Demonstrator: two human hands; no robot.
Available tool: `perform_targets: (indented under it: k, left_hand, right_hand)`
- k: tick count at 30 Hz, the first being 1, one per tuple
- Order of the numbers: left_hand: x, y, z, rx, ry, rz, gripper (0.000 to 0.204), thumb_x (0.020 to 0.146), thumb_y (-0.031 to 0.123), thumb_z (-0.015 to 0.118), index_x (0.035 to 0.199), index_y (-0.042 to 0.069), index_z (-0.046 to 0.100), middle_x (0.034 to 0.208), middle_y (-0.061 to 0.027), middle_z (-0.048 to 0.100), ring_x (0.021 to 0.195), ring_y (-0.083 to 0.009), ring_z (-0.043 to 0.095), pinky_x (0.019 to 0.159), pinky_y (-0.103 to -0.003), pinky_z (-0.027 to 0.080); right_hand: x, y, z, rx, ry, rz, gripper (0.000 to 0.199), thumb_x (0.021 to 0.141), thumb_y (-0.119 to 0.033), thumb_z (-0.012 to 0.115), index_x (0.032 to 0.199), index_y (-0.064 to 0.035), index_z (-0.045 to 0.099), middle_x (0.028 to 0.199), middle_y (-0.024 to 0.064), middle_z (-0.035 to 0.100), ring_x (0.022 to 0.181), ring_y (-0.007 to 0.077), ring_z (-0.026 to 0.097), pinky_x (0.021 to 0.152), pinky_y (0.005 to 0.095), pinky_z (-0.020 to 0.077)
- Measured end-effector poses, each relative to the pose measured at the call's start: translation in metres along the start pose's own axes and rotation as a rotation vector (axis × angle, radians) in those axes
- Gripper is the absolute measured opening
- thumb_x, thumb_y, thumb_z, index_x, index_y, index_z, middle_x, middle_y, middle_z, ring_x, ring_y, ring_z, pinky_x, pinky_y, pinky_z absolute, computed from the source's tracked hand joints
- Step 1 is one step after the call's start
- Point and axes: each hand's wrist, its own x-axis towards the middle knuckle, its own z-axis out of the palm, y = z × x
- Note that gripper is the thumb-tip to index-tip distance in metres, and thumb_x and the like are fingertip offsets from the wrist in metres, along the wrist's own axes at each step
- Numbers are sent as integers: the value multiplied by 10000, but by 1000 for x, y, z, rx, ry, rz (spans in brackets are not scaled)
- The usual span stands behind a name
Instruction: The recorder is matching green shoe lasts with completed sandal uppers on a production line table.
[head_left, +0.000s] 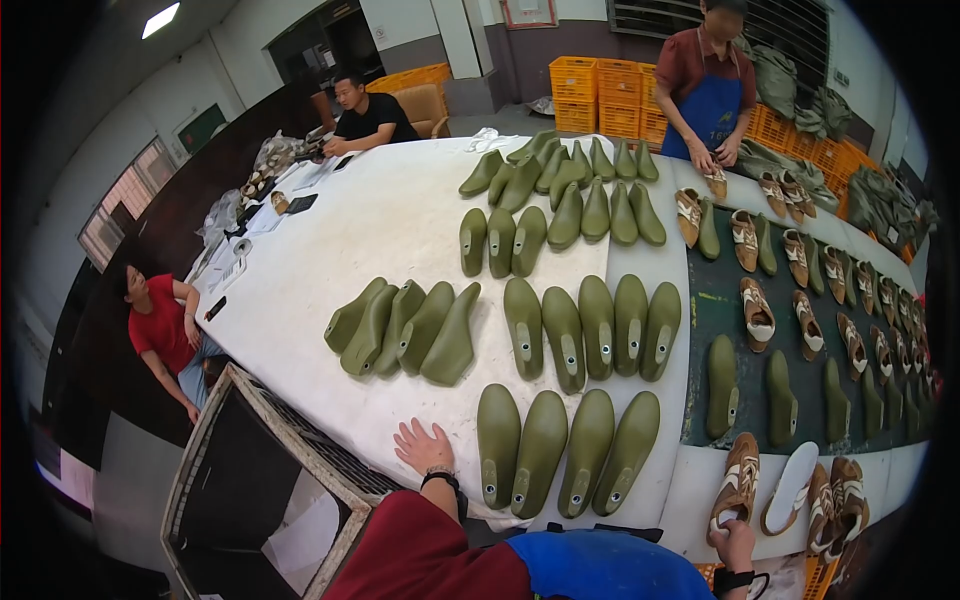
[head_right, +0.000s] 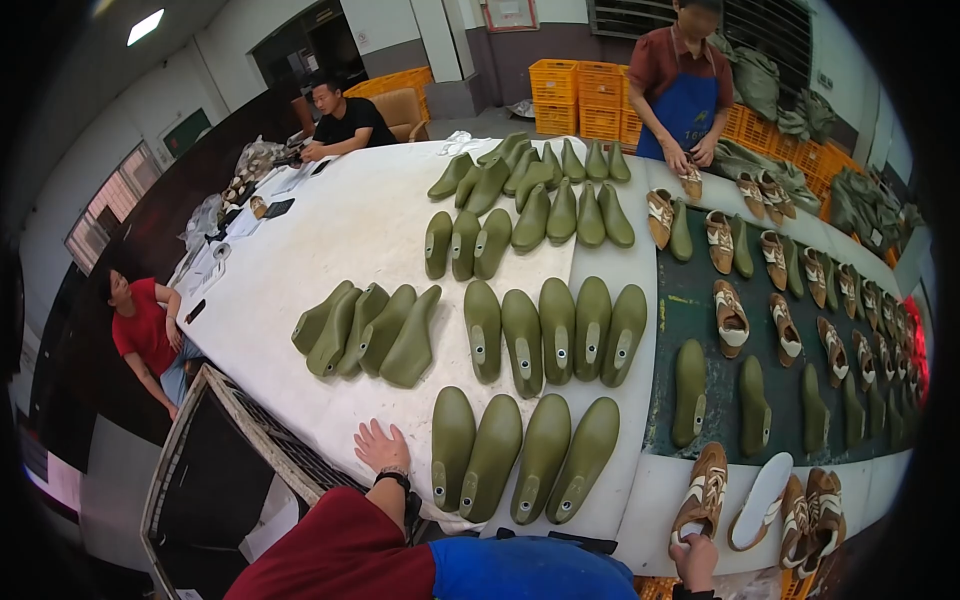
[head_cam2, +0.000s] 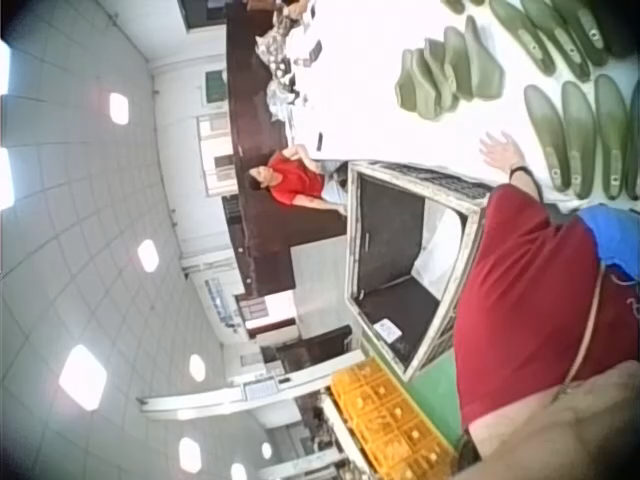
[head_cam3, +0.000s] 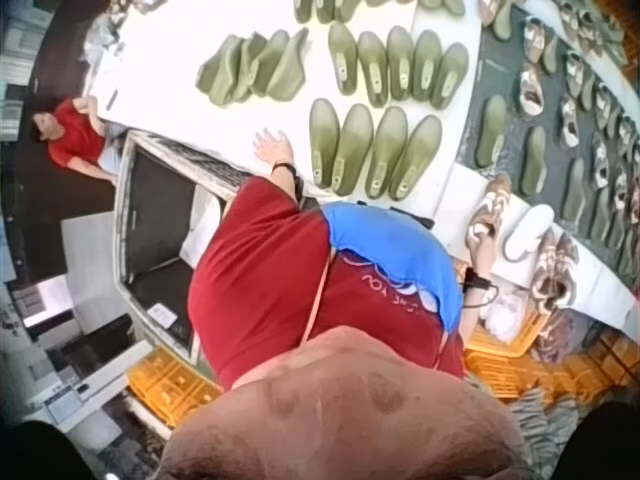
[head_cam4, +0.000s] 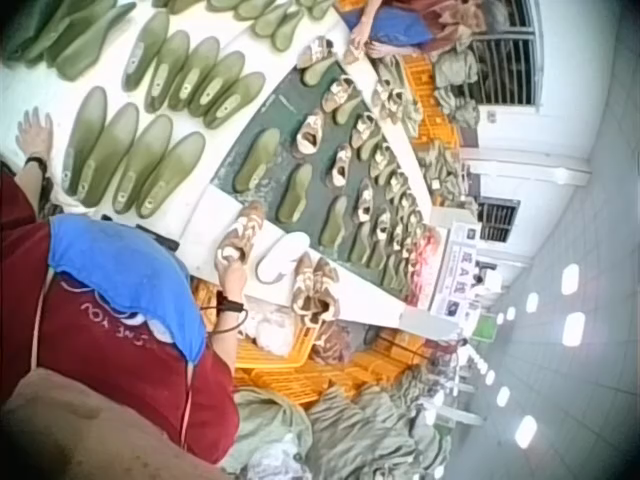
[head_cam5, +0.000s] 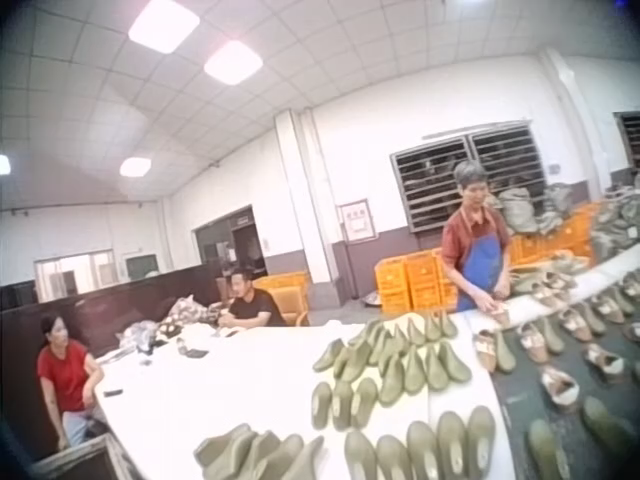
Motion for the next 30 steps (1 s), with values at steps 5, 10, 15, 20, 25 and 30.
perform_targets:
  k: [5,10,15,20,25,30]
  left_hand:
    - [0,0,1,12,16,12,512,822,389,479,1253,115,440,1365,-131,335,1274,-354,262,1029,-510,197]
    - [-5,-2,-4,26,17,9,515,822,387,480,1256,112,440,1362,-131,341,1270,-351,272,1025,-510,207]
    - [-7,1,-5,25,4,24,512,830,389,472,1257,109,439,1364,-131,341,1271,-350,273,1025,-509,212]
    - [-1,1,-7,146,-21,67,505,859,414,424,1269,120,435,1363,-130,358,1255,-344,306,997,-525,252]
    - [3,-1,-8,151,-16,34,488,865,421,424,1264,139,422,1343,-120,371,1230,-349,338,971,-522,292]
    - [-1,3,-7,145,-39,60,489,865,430,422,1262,143,420,1343,-109,371,1230,-342,341,970,-512,297]
  right_hand:
    - [0,2,2,13,16,-2,269,574,-245,711,739,-41,654,740,185,598,713,347,587,663,416,465]
    - [0,5,1,6,10,-9,268,572,-249,710,735,-44,654,738,182,597,715,346,585,660,417,465]
    - [-7,4,-3,-15,-29,46,276,572,-253,711,760,-57,665,741,172,604,718,337,588,661,409,470]
    - [-4,-2,-8,-23,-43,12,259,609,-266,695,777,-70,669,739,159,611,715,329,596,672,402,480]
    - [3,-11,-15,0,-71,48,275,627,-293,680,794,-75,676,755,146,617,733,313,598,670,399,479]
    - [-4,-16,-29,-48,-84,39,220,679,-275,661,790,-85,666,758,128,623,721,303,606,667,392,487]
